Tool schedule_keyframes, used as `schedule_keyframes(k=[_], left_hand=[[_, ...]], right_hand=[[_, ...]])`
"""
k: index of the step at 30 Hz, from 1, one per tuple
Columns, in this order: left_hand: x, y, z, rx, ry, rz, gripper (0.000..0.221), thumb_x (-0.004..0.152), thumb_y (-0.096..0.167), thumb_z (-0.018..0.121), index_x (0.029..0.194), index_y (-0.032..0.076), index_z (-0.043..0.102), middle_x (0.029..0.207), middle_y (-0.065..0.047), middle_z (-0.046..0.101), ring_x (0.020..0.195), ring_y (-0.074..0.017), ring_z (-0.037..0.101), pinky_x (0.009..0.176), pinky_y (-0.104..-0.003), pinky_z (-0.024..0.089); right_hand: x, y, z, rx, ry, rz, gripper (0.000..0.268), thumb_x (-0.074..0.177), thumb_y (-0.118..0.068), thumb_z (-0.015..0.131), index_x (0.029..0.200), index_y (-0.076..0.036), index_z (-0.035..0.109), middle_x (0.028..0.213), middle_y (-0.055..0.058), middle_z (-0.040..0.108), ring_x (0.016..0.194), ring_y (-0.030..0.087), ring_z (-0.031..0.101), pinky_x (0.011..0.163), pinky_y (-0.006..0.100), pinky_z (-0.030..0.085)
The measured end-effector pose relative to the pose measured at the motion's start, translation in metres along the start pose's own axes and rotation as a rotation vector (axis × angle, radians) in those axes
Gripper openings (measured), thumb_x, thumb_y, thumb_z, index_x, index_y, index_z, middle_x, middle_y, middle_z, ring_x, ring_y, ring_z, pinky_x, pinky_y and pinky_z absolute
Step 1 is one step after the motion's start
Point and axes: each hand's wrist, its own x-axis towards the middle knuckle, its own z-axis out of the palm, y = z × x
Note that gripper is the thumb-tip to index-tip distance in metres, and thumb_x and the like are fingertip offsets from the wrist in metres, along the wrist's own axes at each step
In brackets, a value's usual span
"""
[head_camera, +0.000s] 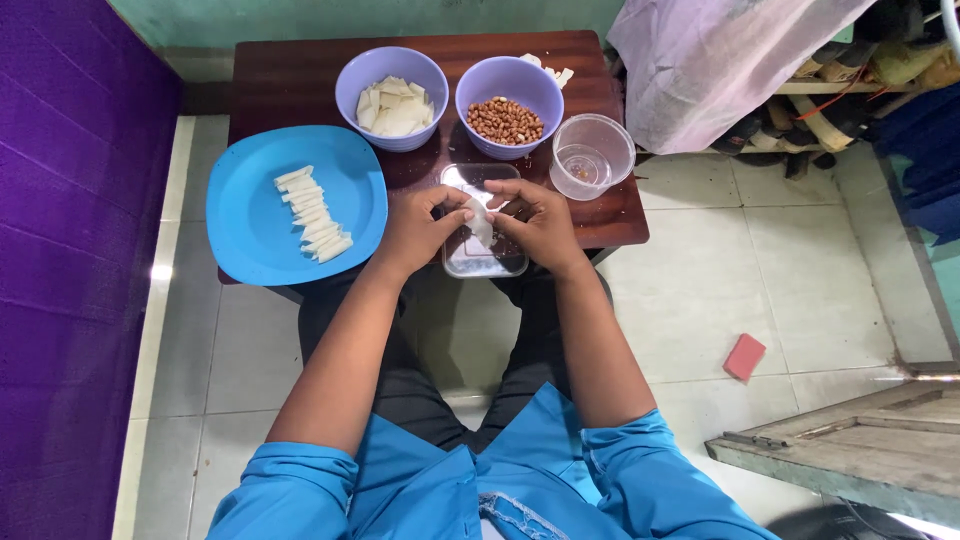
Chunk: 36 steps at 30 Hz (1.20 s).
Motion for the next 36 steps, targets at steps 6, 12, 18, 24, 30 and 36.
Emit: schedule_keyframes(k=[6,12,18,24,30,36], left_hand=[[0.007,-0.013,0.005,-0.008,0.03,0.089,0.037,0.084,0.008,0.081,0.12,0.017,0.075,0.092,-0.003,0.077,0.096,-0.0191,0.072,0.092,-0.036,0.053],[0.009,-0.02,0.007,0.151,0.112,0.249,0.05,0.07,0.013,0.093,0.114,0.016,0.07,0.087,-0.004,0.067,0.097,-0.0285,0.068,0.09,-0.042,0.052],[0.01,-0.022,0.013,0.307,0.067,0.294,0.038,0.075,0.012,0.087,0.109,0.019,0.073,0.09,0.0,0.073,0.103,-0.0259,0.067,0.093,-0.04,0.051],[0.008,-0.018,0.013,0.395,0.066,0.41,0.036,0.079,0.01,0.085,0.112,0.016,0.074,0.094,-0.004,0.073,0.104,-0.0295,0.067,0.092,-0.043,0.052],[0.009,-0.013,0.017,0.465,0.335,0.745,0.014,0.085,0.009,0.08,0.094,0.017,0.073,0.08,0.001,0.067,0.079,-0.0236,0.066,0.076,-0.038,0.054],[0.028,0.044,0.014,0.427,0.502,0.849,0.024,0.083,0.004,0.079,0.102,0.018,0.077,0.09,-0.001,0.069,0.082,-0.0247,0.07,0.077,-0.036,0.057]], right_hand=[[0.001,-0.013,0.002,-0.129,0.009,-0.1,0.049,0.072,0.007,0.087,0.119,-0.006,0.077,0.086,0.011,0.075,0.07,0.017,0.069,0.054,0.026,0.055],[-0.002,-0.012,0.005,-0.28,0.001,-0.187,0.05,0.072,-0.003,0.089,0.119,-0.015,0.078,0.084,0.003,0.079,0.075,0.02,0.06,0.066,0.03,0.049],[-0.004,-0.023,0.004,-0.458,-0.051,-0.207,0.045,0.073,-0.006,0.086,0.116,-0.018,0.077,0.078,-0.001,0.077,0.077,0.024,0.062,0.082,0.037,0.047],[-0.004,-0.016,0.004,-0.422,0.167,-0.343,0.035,0.082,-0.016,0.085,0.117,-0.019,0.077,0.081,-0.001,0.076,0.071,0.021,0.063,0.074,0.033,0.052],[0.006,-0.032,-0.007,-0.39,0.347,-0.432,0.025,0.08,0.001,0.078,0.1,-0.014,0.081,0.081,0.0,0.073,0.071,0.019,0.065,0.068,0.03,0.053],[0.05,-0.072,-0.03,-0.855,0.138,-0.302,0.019,0.081,-0.011,0.079,0.1,-0.017,0.079,0.09,0.006,0.076,0.09,0.031,0.072,0.081,0.043,0.056]])
